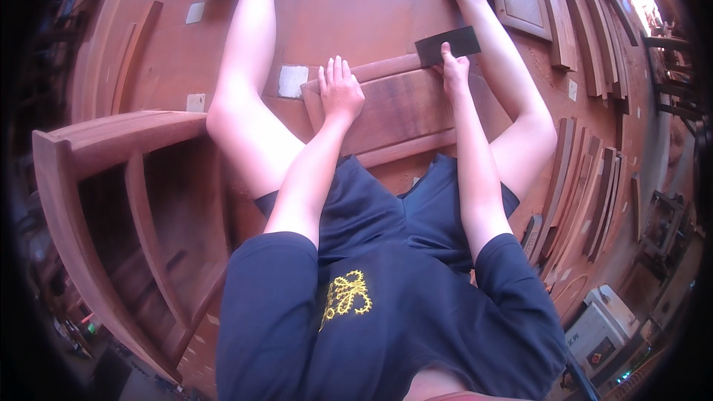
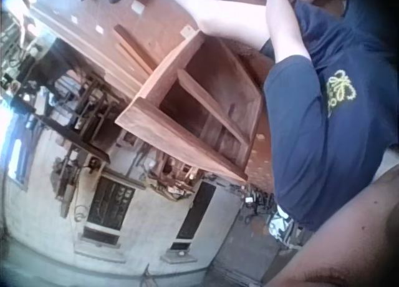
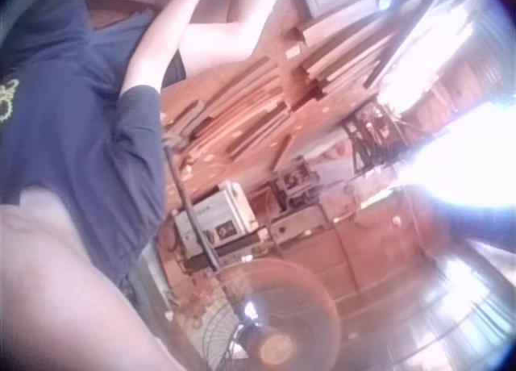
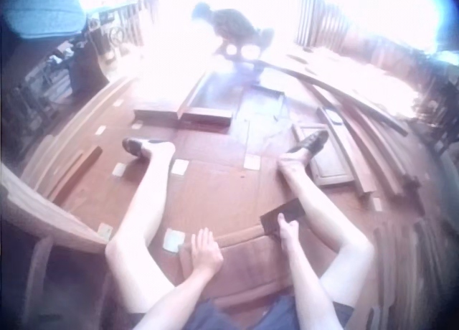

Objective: The person sits on the floor and sands a rectangular wooden panel using a sanding block. They repeatedly rub the surface, flip the panel, and continue sanding different areas.

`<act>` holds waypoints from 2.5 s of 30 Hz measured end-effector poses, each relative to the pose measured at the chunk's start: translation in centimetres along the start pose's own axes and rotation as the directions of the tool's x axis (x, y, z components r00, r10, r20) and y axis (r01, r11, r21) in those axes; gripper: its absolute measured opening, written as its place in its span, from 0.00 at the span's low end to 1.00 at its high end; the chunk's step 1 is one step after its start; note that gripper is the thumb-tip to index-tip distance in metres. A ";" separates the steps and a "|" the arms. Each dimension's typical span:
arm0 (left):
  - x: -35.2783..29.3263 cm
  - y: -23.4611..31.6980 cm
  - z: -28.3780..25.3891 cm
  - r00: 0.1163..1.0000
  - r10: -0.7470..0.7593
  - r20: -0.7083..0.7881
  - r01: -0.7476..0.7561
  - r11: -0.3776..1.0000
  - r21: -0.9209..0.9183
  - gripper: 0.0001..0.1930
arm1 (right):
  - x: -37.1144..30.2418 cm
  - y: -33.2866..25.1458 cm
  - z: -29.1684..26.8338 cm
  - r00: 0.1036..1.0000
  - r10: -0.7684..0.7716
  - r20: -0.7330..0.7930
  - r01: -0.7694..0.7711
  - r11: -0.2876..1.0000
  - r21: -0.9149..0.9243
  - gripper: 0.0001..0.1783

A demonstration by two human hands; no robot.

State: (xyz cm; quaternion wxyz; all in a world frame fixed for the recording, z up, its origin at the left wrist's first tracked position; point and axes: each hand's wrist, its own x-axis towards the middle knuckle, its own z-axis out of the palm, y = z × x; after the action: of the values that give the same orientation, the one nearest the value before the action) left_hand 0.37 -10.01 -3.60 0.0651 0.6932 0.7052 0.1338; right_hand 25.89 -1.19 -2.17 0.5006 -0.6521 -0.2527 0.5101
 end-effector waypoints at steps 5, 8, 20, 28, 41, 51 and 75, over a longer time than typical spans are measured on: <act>0.0 -0.6 0.4 1.000 -0.017 -0.011 0.017 1.000 0.010 0.26 | -1.2 -1.2 0.8 0.971 0.056 0.231 0.004 0.967 -0.253 0.19; 0.0 -0.4 0.3 1.000 -0.015 -0.012 0.015 1.000 -0.004 0.25 | -2.4 0.2 1.9 0.953 -0.016 0.303 0.077 0.979 -0.188 0.19; 0.3 -0.2 0.3 1.000 -0.019 -0.012 0.019 1.000 0.003 0.26 | -0.6 -1.4 3.2 0.986 0.116 0.120 -0.114 0.993 -0.026 0.17; 0.1 0.0 0.4 0.998 -0.028 -0.060 0.029 1.000 0.009 0.28 | -1.0 1.8 4.6 0.954 -0.294 -0.054 0.261 0.908 -0.327 0.25; 0.2 -0.4 0.4 0.999 -0.015 -0.034 0.015 1.000 -0.004 0.29 | -2.5 0.5 2.9 0.976 0.129 0.173 -0.106 0.985 -0.137 0.19; 0.3 -0.4 0.2 0.999 -0.014 -0.051 0.012 1.000 -0.025 0.29 | -2.8 -0.4 2.3 0.997 0.047 0.058 -0.038 0.988 -0.148 0.25; 0.2 -0.5 0.3 0.999 -0.015 -0.037 0.014 0.999 -0.040 0.29 | -2.7 -0.5 2.6 0.999 0.037 0.027 -0.033 0.990 -0.139 0.26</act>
State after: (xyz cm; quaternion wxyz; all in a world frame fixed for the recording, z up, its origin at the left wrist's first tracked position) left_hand -0.05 -9.77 -3.99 0.0665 0.6841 0.7085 0.1601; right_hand 22.61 -2.24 -0.49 0.4412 -0.6822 -0.2834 0.5094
